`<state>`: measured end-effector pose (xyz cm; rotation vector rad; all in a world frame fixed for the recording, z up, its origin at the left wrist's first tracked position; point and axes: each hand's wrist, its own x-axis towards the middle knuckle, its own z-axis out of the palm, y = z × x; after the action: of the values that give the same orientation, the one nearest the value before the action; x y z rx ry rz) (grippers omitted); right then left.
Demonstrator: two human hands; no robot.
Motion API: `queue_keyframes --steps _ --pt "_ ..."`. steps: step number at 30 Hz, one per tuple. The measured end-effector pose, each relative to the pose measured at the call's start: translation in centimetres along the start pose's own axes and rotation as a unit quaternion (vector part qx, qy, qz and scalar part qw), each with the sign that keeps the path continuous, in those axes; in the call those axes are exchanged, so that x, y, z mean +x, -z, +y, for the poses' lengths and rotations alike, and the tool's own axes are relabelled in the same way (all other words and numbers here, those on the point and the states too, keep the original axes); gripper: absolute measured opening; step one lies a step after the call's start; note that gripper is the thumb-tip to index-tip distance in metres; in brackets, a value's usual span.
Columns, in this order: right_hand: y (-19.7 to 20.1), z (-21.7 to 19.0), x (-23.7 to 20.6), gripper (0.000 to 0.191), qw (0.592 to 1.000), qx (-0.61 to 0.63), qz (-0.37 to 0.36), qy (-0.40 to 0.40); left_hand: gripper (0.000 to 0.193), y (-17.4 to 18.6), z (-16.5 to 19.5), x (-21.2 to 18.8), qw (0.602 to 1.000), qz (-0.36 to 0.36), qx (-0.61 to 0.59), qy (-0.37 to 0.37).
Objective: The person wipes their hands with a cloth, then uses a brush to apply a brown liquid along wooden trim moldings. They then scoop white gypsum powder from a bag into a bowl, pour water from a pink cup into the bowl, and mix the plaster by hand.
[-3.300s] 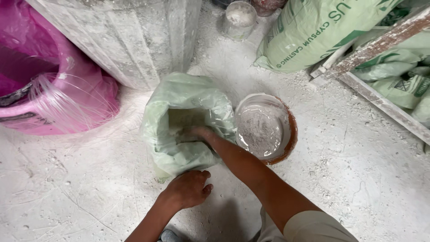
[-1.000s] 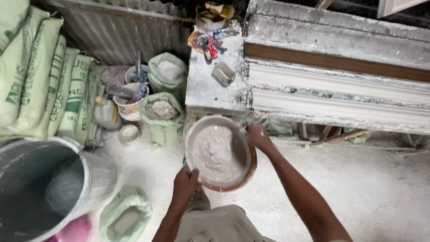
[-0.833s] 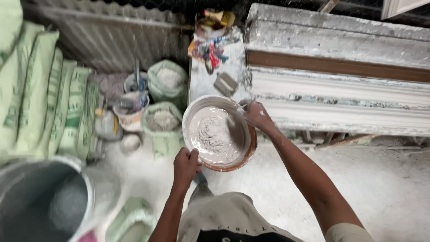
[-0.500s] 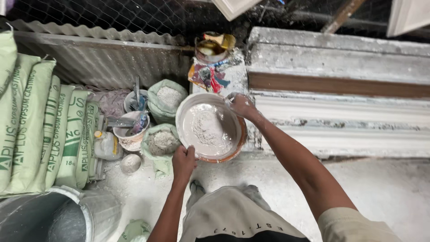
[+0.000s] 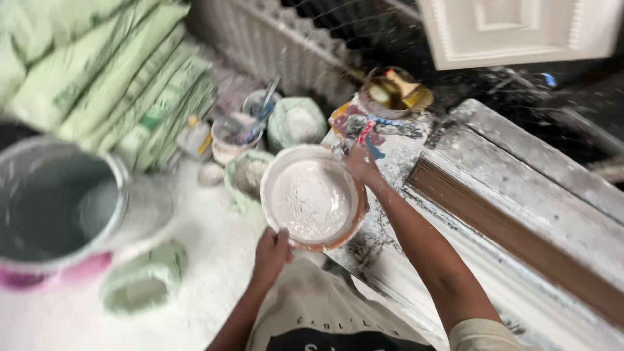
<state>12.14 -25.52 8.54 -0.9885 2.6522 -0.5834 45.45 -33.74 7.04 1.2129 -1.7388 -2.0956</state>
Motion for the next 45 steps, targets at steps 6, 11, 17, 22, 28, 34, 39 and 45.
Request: queue_keyframes --steps 6,11,17,22,28,34,39,45 --pt "-1.0 0.6 -1.9 0.050 0.982 -0.152 -0.035 0.106 0.036 -1.9 -0.3 -1.0 0.991 0.124 0.026 -0.037" --pt "-3.1 -3.4 -5.7 0.058 0.922 -0.133 -0.347 0.106 0.038 -3.0 0.8 -1.7 0.983 0.168 0.059 -0.034" --pt "-9.8 -4.2 -5.8 0.045 0.903 -0.195 -0.209 0.321 0.038 -3.0 1.7 -1.9 0.986 0.153 0.058 -0.033" --pt "-8.3 -1.3 -5.9 0.051 0.916 -0.028 -0.270 0.294 0.037 -2.2 1.6 -1.9 0.991 0.109 0.058 -0.045" --pt "-3.6 1.7 -7.8 0.046 0.985 -0.063 -0.162 -0.007 0.041 -1.2 1.6 -2.3 0.984 0.090 0.152 0.011" --pt "-2.0 1.7 -12.2 0.039 0.960 -0.012 0.095 0.263 0.058 -0.4 1.3 -0.2 0.982 0.130 0.061 -0.121" --pt "-1.1 -0.3 -13.2 0.021 0.980 0.117 0.080 0.141 0.065 -1.9 2.2 2.5 0.950 0.174 0.088 -0.243" --pt "-0.2 -1.3 -13.3 0.019 0.984 0.093 0.060 0.140 0.073 -4.6 3.9 2.6 0.915 0.237 0.173 -0.278"
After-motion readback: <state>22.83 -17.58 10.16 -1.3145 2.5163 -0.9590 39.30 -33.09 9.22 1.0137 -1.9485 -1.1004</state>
